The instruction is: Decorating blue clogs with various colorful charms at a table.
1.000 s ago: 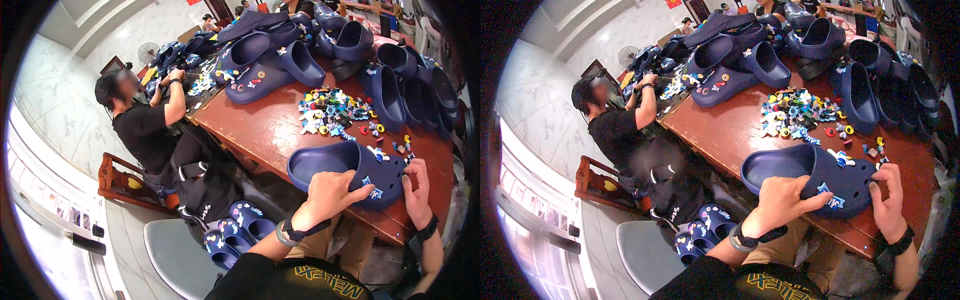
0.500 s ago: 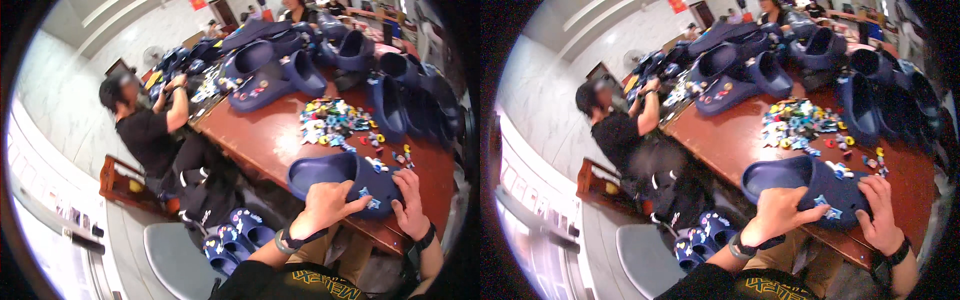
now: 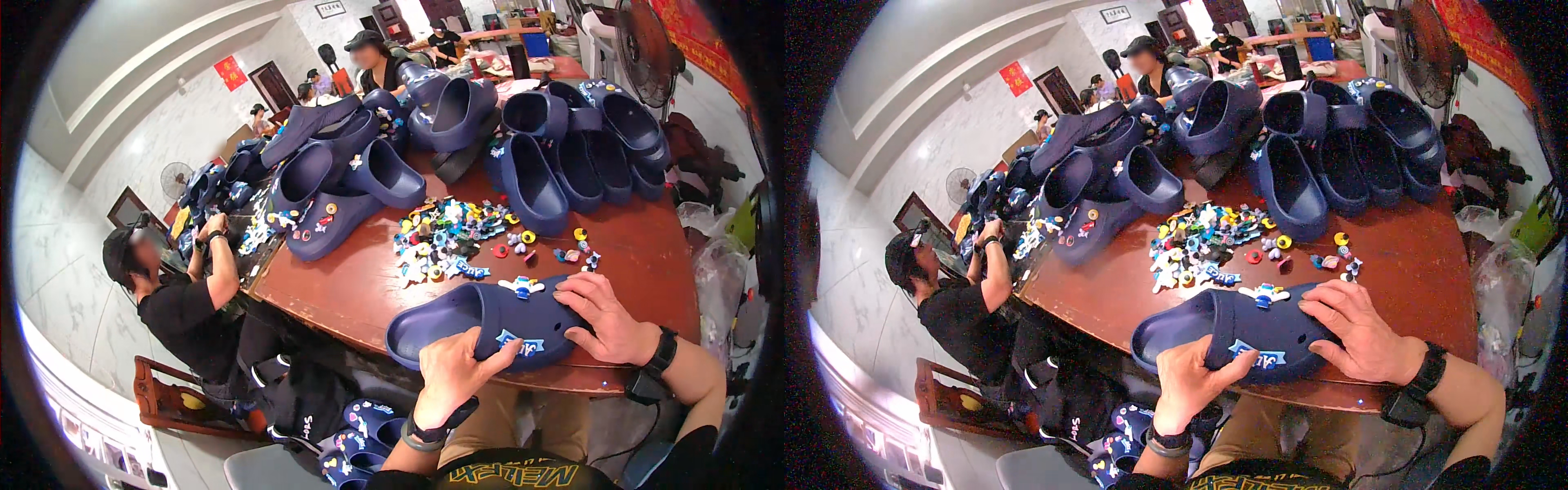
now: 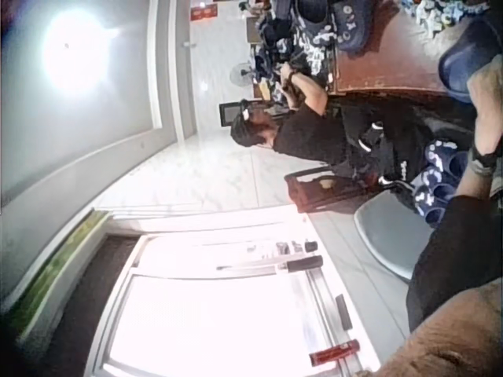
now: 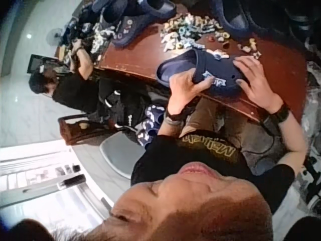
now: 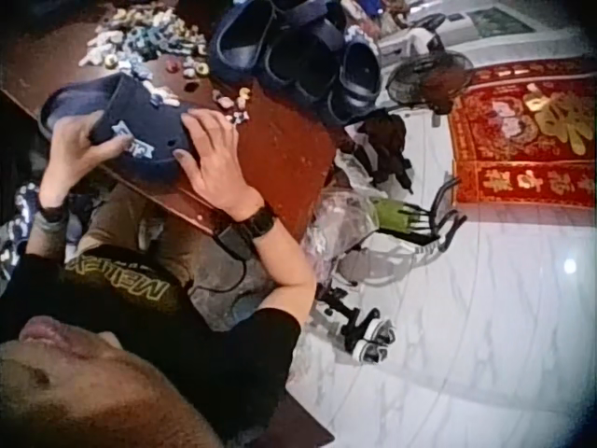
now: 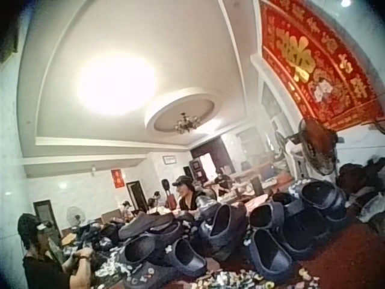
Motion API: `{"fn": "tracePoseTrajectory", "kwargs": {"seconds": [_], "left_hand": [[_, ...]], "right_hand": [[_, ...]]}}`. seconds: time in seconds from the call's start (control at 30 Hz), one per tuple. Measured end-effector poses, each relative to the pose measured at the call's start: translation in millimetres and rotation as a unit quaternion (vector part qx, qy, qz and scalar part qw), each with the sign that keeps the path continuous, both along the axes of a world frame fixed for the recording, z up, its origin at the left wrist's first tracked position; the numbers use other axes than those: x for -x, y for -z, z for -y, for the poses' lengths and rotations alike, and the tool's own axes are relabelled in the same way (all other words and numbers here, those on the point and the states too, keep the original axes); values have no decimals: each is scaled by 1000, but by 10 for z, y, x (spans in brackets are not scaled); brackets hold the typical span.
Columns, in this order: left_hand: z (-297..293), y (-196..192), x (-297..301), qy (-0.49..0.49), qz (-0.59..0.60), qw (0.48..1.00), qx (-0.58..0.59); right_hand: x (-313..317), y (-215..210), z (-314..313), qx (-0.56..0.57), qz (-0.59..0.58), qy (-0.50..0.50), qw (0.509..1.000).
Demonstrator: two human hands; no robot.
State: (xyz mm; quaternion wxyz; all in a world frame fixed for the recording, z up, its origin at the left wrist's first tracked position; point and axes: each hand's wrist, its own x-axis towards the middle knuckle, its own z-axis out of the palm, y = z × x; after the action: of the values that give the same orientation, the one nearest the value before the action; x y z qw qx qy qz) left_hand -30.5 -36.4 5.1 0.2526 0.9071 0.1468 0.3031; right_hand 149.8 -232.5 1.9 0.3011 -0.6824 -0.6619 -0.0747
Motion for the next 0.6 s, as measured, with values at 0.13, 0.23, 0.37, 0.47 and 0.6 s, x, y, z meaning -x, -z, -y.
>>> {"fn": "tracePoseTrajectory", "kwargs": {"seconds": [0.13,0.23,0.37,0.47,0.6], "left_hand": [[-20,-7,17,-2,-3,1000,-3],[-29,13,14,-6,-5,1000,-1],[-31,41,-9,-6,28,999,-29],[-22,23,-3,-2,16,1000,-19],[-15,40,-4,-3,8,1000,-17]], "right_hand": [[-4,-15,-23,6,0,-4,1000],[-1,-14,-32,11,-2,-6,1000],[-3,-23,-21,17,-2,-5,1000],[-9,-20,-13,16,0,-2,1000],[-3,-28,3,16,-3,-2,1000]]}}
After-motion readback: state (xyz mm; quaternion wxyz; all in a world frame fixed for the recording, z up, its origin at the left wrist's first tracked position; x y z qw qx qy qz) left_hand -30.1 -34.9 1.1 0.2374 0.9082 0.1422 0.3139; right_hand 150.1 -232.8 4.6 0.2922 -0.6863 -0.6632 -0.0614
